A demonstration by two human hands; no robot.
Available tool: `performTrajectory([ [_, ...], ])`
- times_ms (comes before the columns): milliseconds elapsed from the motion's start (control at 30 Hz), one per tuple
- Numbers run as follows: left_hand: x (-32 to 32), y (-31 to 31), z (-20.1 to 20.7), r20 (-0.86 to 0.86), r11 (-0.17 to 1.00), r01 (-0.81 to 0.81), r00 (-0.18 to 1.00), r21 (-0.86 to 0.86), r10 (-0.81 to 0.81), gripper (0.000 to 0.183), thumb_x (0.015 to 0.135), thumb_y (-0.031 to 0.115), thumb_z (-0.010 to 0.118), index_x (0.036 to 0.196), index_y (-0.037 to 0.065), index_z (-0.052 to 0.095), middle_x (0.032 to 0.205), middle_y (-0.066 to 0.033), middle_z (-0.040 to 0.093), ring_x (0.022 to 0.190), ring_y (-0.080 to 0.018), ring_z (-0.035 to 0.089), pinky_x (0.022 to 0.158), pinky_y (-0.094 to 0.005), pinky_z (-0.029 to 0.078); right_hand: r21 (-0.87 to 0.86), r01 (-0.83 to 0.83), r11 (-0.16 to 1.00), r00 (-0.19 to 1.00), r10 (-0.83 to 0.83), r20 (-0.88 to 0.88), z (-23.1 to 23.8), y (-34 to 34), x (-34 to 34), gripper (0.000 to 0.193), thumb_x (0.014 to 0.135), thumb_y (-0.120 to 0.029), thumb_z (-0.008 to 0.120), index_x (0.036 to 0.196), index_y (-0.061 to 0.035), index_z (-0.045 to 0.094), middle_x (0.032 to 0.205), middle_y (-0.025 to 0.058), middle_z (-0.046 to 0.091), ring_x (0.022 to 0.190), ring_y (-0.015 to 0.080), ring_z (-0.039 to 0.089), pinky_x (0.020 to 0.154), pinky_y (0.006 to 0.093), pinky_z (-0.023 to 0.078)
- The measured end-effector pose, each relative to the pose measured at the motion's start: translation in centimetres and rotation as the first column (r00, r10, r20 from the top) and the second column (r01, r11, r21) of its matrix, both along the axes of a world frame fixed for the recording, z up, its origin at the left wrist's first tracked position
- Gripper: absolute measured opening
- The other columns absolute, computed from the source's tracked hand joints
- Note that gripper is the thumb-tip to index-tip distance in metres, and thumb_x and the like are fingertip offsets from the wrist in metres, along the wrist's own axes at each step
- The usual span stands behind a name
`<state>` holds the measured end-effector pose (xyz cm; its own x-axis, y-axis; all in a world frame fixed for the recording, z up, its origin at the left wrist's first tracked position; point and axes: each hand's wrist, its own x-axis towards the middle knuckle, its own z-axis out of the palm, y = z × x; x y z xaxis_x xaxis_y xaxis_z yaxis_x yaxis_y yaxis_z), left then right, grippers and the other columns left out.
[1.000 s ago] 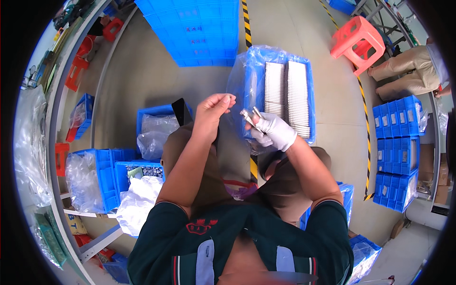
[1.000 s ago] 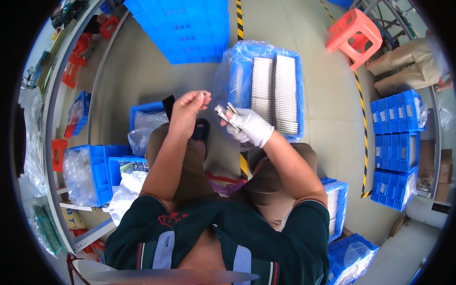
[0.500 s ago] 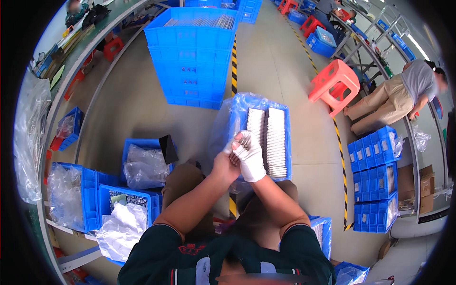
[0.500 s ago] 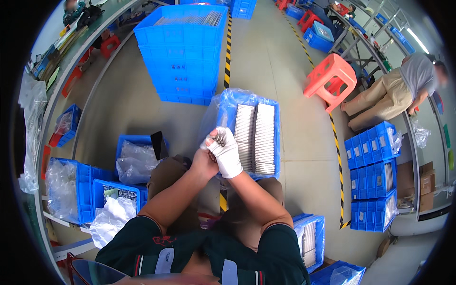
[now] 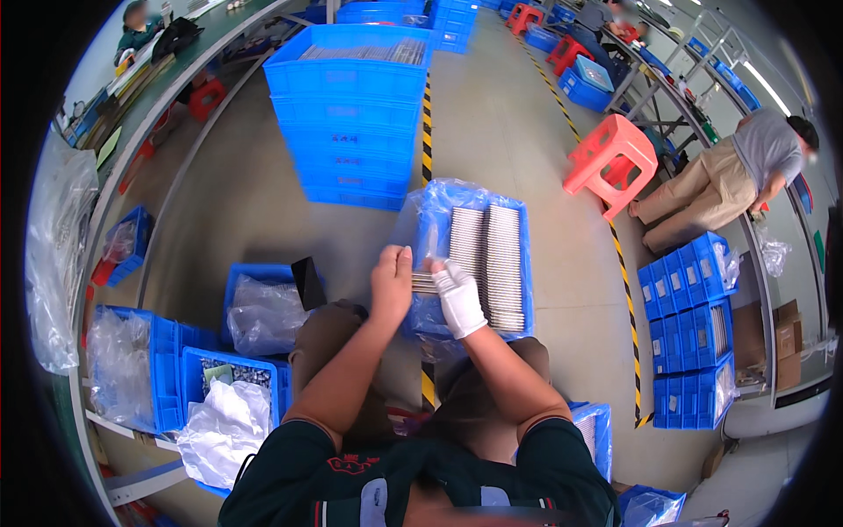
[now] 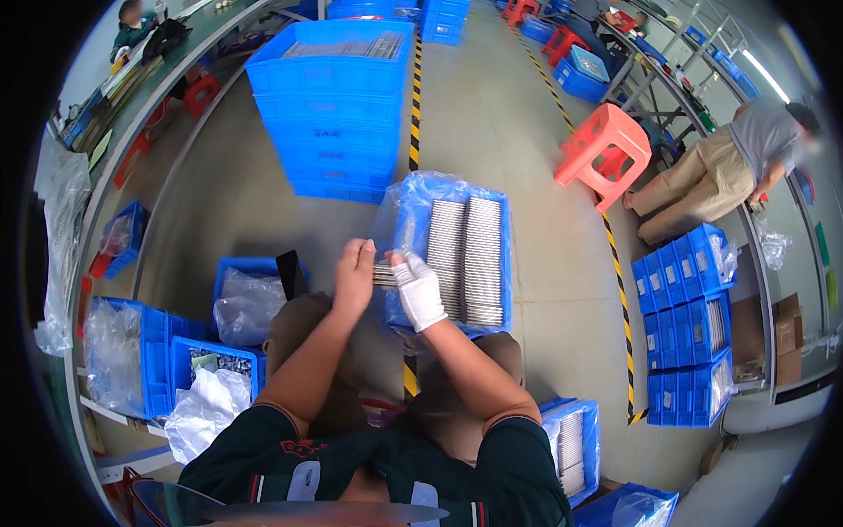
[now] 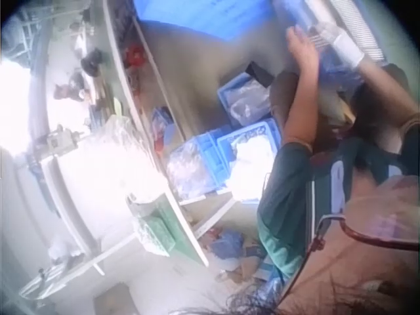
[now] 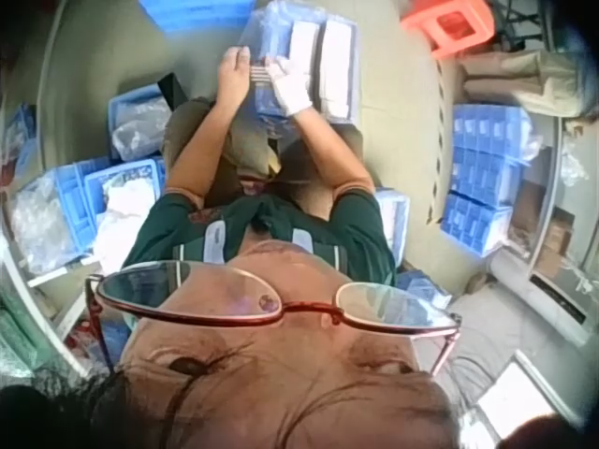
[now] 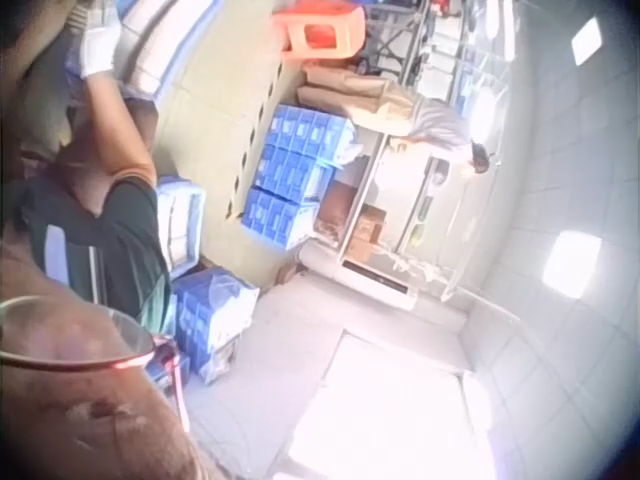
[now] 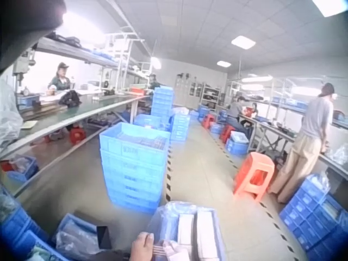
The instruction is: The person assembles metal components by attaching small metal parts onto metal rods by hand and stacks the assembled rods in rows inside plastic crates.
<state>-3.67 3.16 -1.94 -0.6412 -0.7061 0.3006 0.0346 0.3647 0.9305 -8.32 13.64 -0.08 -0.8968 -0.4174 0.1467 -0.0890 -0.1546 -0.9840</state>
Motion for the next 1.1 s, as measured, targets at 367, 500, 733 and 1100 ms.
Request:
performTrajectory([
  [367,2.0,-1.2,2.5,0.166,0.863,0.454,0.889,-0.219,-0.426,0.015,0.088,0.019,0.050,0.086,0.003,0.049,0.062,-0.0133,0.051,0.055,-0.0262,0.054,0.052,-0.0344,0.041,-0.368,-0.726,0.580,0.185,0.681,0.708,0.0,1.7,0.8,0.023,0.084,-0.022,0.059,0.095,-0.0026,0.052,0.068,0.0043,0.054,0.051,0.0104,0.049,0.040,0.0199,0.035],
  [500,1.3,-1.6,3.4,0.218,0.952,0.273,0.929,0.137,-0.298,0.017,0.090,0.019,0.047,0.085,0.003,0.049,0.061,-0.0092,0.053,0.051,-0.0187,0.052,0.048,-0.0300,0.040,-0.222,-0.663,0.715,0.390,0.584,0.712,0.1,2.5,0.5,0.025,0.088,-0.026,0.053,0.095,-0.0030,0.049,0.060,-0.0026,0.040,0.042,0.0039,0.028,0.036,0.0189,0.018],
  [733,2.9,-2.5,2.4,-0.107,0.624,0.314,0.932,0.716,-0.345,0.021,0.093,0.026,0.042,0.086,0.006,0.047,0.063,-0.0043,0.049,0.047,-0.0055,0.033,0.043,-0.0198,0.025,-0.009,-0.514,0.858,0.691,0.420,0.589,1.7,3.4,-0.5,0.030,0.090,-0.032,0.049,0.090,-0.0032,0.058,0.058,-0.0009,0.047,0.041,0.0045,0.033,0.038,0.0181,0.022],
  [1100,3.4,-1.2,2.0,-0.326,0.316,0.474,0.846,0.822,-0.422,0.022,0.092,0.027,0.045,0.086,0.006,0.048,0.064,-0.0042,0.049,0.050,-0.0070,0.035,0.046,-0.0204,0.028,0.348,-0.175,0.921,0.979,0.125,0.162,2.0,2.8,-0.1,0.012,0.086,-0.013,0.056,0.091,-0.0026,0.058,0.061,0.0008,0.051,0.048,0.0056,0.041,0.043,0.0196,0.032],
])
